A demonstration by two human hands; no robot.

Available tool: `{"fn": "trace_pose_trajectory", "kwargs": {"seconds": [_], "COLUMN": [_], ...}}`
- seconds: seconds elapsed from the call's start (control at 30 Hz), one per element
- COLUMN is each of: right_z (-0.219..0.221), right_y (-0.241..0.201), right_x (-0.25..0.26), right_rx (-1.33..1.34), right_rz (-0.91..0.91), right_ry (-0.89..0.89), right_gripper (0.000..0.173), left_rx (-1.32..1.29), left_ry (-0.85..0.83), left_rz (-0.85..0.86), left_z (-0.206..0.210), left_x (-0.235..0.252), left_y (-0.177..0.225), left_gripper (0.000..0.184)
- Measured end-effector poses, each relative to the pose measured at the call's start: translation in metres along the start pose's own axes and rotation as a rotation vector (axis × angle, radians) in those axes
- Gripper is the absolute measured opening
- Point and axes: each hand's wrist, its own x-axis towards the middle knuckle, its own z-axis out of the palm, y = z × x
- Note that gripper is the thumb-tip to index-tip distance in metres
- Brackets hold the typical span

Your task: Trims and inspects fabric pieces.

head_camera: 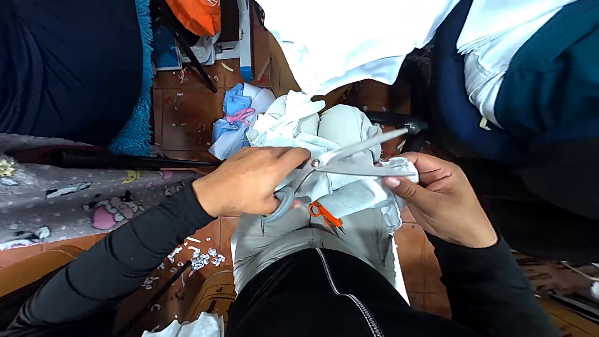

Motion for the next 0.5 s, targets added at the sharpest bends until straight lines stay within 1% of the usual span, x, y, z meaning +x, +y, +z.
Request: {"fn": "trace_pose_trajectory", "kwargs": {"seconds": [0.03,0.1,0.13,0.2,0.3,0.33,0.37,0.43,0.47,0.5], "right_z": [-0.002,-0.008,-0.011,-0.017,-0.019,-0.018,-0.018,-0.017,-0.016,-0.015], "right_y": [0.000,0.002,0.003,0.006,0.009,0.009,0.009,0.007,0.006,0.003], "right_x": [0.000,0.002,0.003,0.005,0.008,0.008,0.009,0.010,0.010,0.009], "right_rx": [-0.014,0.022,0.075,0.214,0.368,0.373,0.341,0.206,0.139,0.084], "right_rz": [0.011,0.045,0.070,0.102,0.101,0.084,0.061,0.008,-0.016,-0.044], "right_ry": [0.006,-0.025,-0.046,-0.101,-0.130,-0.139,-0.150,-0.158,-0.161,-0.162], "right_gripper": [0.027,0.048,0.055,0.059,0.056,0.053,0.049,0.038,0.034,0.032], "left_rx": [0.003,0.020,0.041,0.080,0.111,0.129,0.141,0.129,0.109,0.087], "left_ry": [0.030,0.045,0.040,0.008,-0.022,-0.033,-0.051,-0.091,-0.048,0.049], "left_rz": [-0.008,-0.010,-0.002,0.028,0.035,-0.001,-0.047,-0.099,-0.072,-0.015], "left_z": [-0.002,-0.005,-0.002,0.014,0.062,0.076,0.087,0.089,0.083,0.074], "left_x": [0.000,-0.004,-0.007,-0.016,-0.025,-0.026,-0.027,-0.026,-0.023,-0.019], "left_y": [0.002,0.012,0.019,0.034,0.041,0.041,0.042,0.043,0.044,0.044], "left_gripper": [0.066,0.070,0.070,0.063,0.042,0.038,0.039,0.051,0.047,0.036]}}
